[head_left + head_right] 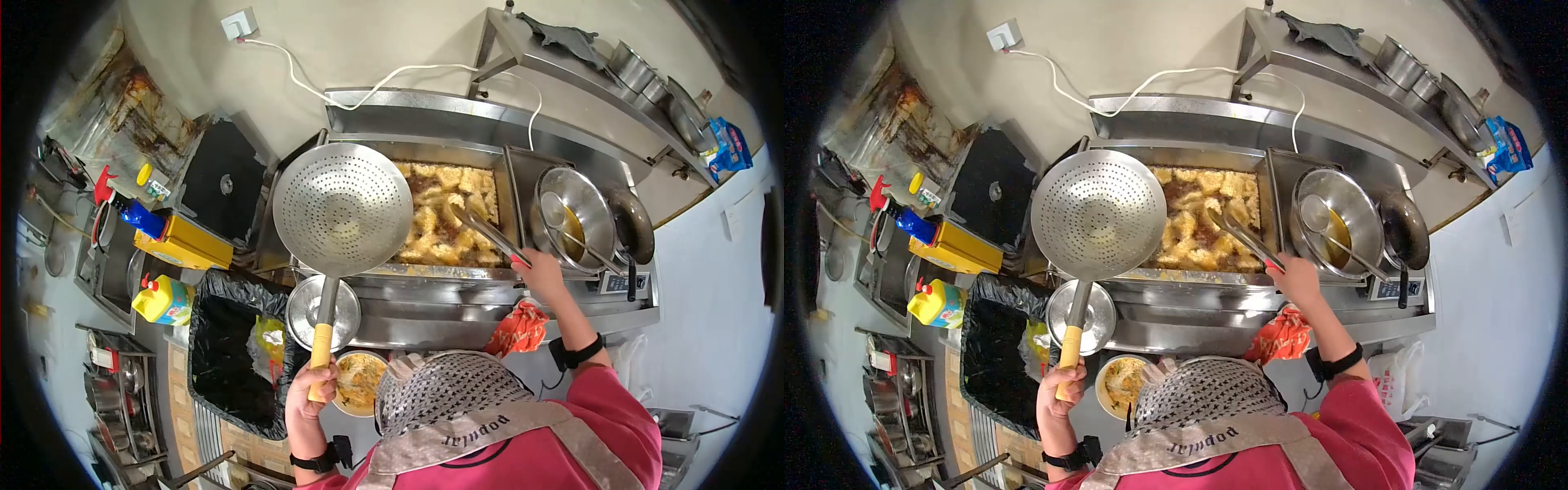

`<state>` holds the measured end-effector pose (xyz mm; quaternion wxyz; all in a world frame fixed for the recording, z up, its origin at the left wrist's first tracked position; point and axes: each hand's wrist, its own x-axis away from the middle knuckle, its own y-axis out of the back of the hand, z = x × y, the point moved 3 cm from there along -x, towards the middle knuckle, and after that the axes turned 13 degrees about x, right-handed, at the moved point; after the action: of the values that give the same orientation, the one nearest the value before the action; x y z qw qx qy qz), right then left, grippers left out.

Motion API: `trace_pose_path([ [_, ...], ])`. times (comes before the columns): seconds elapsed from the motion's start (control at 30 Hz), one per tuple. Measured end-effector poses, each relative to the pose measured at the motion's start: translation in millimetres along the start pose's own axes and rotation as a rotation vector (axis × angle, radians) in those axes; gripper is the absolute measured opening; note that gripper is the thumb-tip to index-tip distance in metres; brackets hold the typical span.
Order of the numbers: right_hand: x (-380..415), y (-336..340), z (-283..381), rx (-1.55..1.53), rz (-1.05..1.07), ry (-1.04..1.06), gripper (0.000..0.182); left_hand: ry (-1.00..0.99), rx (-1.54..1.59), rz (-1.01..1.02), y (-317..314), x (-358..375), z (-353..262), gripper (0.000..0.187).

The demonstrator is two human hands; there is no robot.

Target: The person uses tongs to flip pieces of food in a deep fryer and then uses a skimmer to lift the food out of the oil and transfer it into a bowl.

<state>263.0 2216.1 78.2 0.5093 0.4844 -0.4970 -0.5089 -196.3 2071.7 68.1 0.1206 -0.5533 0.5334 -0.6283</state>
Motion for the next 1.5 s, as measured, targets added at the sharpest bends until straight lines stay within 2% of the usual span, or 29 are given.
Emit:
trace_pose_path([
  [0.1, 2.7, -14.6, -16.5, -0.479, 0.3, -0.225, 0.036, -0.014, 0.019, 0.021, 5.0, -6.0, 3.0, 0.03],
  [0.2, 7.6, -30.2, -20.5, -0.403, 0.297, -0.237, 0.037, -0.005, 0.038, 0.019, -0.3, -5.9, 3.7, 0.03],
  [0.3, 17.1, -19.3, -19.4, 0.161, -0.039, -0.104, 0.037, -0.021, 0.037, 0.0, -1.7, -1.2, 2.0, 0.033],
  [0.4, 28.2, 37.9, -4.5, 0.34, -0.002, -0.158, 0.034, -0.019, 0.028, 0.005, -4.4, 5.7, -3.1, 0.033],
  [0.5, 27.6, 67.9, -2.9, 0.426, 0.029, -0.075, 0.023, -0.029, 0.006, -0.008, -8.9, 9.5, -6.2, 0.033],
  [0.6, 21.7, 53.0, -6.1, 0.47, 0.048, 0.032, 0.017, -0.03, -0.002, -0.012, -10.1, 8.7, -6.8, 0.034],
  [0.73, 14.5, 40.7, 12.9, 0.506, 0.238, 0.028, 0.019, -0.03, -0.016, -0.02, -9.7, 7.5, -5.6, 0.036],
  [0.83, 11.5, 12.3, 14.8, 0.494, 0.094, 0.015, 0.019, -0.041, -0.023, -0.032, -10.7, 8.6, -6.4, 0.036],
  [0.9, 13.2, 4.4, 15.0, 0.501, 0.107, -0.008, 0.019, -0.036, -0.015, -0.033, -9.2, 9.0, -6.9, 0.037],
  [1.13, 24.3, 33.7, -4.0, 0.352, 0.297, 0.02, 0.018, -0.023, -0.013, -0.042, -8.7, 8.9, -9.7, 0.037],
  [1.23, 23.3, 44.3, -2.1, 0.393, 0.238, -0.071, 0.017, -0.015, -0.018, -0.043, -5.8, 8.3, -12.1, 0.037],
  [1.33, 8.3, 30.7, 4.3, 0.434, 0.052, -0.085, 0.017, -0.008, -0.013, -0.037, -3.0, 6.4, -13.0, 0.035],
  [1.5, -30.1, -11.8, 19.0, 0.49, 0.025, -0.141, 0.022, 0.006, 0.002, -0.004, -2.1, 6.1, -14.5, 0.034],
])
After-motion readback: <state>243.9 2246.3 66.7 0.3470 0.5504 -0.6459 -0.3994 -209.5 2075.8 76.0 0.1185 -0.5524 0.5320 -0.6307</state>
